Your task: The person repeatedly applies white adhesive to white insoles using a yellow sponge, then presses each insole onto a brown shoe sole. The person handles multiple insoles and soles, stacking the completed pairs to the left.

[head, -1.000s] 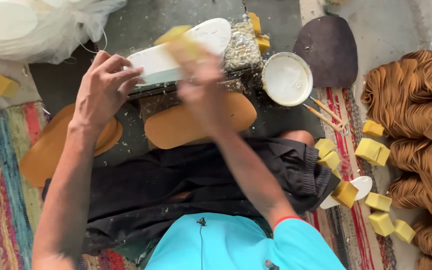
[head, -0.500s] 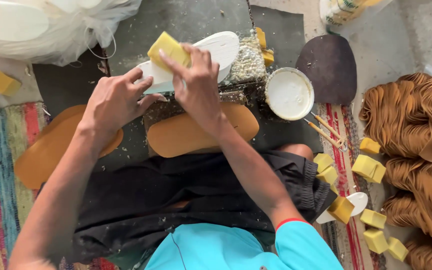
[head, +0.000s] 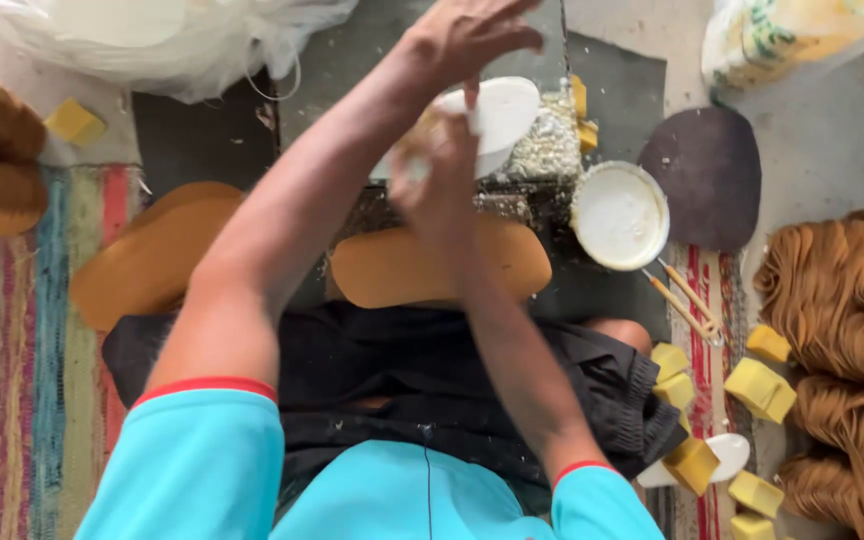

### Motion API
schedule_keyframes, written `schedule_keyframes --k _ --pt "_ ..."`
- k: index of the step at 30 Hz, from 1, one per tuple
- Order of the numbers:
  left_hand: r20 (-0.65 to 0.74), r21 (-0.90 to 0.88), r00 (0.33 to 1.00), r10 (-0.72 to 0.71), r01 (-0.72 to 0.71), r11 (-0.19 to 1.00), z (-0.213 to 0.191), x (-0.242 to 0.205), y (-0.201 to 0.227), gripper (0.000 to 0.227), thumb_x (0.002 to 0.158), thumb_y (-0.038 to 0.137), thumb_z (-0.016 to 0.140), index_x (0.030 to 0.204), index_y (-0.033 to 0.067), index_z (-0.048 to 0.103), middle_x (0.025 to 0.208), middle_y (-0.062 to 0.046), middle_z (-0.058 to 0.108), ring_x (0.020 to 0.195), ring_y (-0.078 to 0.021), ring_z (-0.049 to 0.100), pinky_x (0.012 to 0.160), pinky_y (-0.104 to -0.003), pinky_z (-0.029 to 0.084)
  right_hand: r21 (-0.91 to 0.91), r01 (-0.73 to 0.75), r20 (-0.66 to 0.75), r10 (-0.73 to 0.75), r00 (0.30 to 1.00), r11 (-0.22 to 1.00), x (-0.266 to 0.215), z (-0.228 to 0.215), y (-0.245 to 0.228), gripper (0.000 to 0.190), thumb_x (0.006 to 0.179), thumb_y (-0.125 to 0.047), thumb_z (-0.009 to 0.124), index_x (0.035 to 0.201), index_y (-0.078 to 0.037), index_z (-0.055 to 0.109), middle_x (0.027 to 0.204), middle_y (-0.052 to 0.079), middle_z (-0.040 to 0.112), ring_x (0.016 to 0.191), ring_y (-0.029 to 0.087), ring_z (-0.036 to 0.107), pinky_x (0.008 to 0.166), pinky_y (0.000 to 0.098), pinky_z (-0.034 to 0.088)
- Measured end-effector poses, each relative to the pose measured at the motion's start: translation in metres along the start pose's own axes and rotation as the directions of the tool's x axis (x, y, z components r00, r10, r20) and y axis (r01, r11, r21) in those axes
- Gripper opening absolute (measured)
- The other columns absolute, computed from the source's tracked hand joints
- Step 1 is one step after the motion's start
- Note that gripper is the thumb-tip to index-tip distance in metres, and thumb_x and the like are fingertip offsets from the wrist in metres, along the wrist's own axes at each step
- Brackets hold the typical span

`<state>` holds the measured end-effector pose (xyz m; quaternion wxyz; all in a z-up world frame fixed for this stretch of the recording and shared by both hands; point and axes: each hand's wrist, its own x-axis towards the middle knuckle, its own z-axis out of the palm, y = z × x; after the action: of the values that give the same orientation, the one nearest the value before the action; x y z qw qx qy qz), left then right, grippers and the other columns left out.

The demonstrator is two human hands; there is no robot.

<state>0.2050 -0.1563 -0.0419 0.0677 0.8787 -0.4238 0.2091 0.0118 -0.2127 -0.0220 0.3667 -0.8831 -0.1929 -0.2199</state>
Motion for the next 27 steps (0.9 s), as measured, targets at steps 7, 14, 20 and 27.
schedule_keyframes --k 7,14,20,27 --pt "0.046 0.077 0.987 0.154 -0.157 0.985 -0.101 -0.065 0.005 0.072 0.060 0.037 0.090 0.126 0.0204 0.069 0.125 -0.008 0.060 0.119 -0.0253 0.061 0.089 -0.040 0.055 0.008 0.318 0.097 -0.318 0.943 0.948 -0.058 -0.038 -0.057 0.044 0.083 -0.010 0.077 0.127 -0.013 0.074 0.125 0.018 0.063 0.119 0.030 0.057 0.101 0.0479 0.040" --pt "0.242 -0.140 0.958 -0.154 0.191 0.972 -0.194 -0.188 0.025 0.048 0.059 0.037 0.087 0.104 0.0214 0.082 0.136 -0.006 0.055 0.137 -0.0311 0.038 0.114 -0.049 0.033 -0.165 -0.023 -0.108 0.005 0.994 0.986 -0.054 -0.049 -0.031 0.053 0.094 -0.005 0.071 0.145 -0.019 0.063 0.136 0.014 0.061 0.128 0.032 0.055 0.110 0.0464 0.041" --pt "0.217 -0.007 0.969 -0.114 0.118 0.993 -0.184 -0.181 0.022 0.028 0.068 0.038 0.085 0.093 0.0276 0.083 0.140 0.001 0.052 0.139 -0.0279 0.036 0.117 -0.044 0.032 -0.245 -0.068 -0.081 0.050 0.995 0.967 -0.038 -0.062 0.001 0.055 0.088 -0.004 0.067 0.141 -0.015 0.060 0.128 0.019 0.062 0.119 0.032 0.057 0.100 0.0453 0.040" --pt "0.359 -0.155 0.933 -0.005 0.065 0.986 -0.195 -0.147 0.005 0.021 0.061 0.039 0.085 0.080 0.0300 0.083 0.129 0.004 0.056 0.135 -0.0257 0.038 0.115 -0.044 0.030 0.056 -0.311 -0.263 0.315 0.912 0.949 -0.040 -0.134 0.112 0.041 0.099 -0.010 0.073 0.139 -0.007 0.069 0.122 0.008 0.074 0.105 0.021 0.071 0.084 0.0313 0.055"
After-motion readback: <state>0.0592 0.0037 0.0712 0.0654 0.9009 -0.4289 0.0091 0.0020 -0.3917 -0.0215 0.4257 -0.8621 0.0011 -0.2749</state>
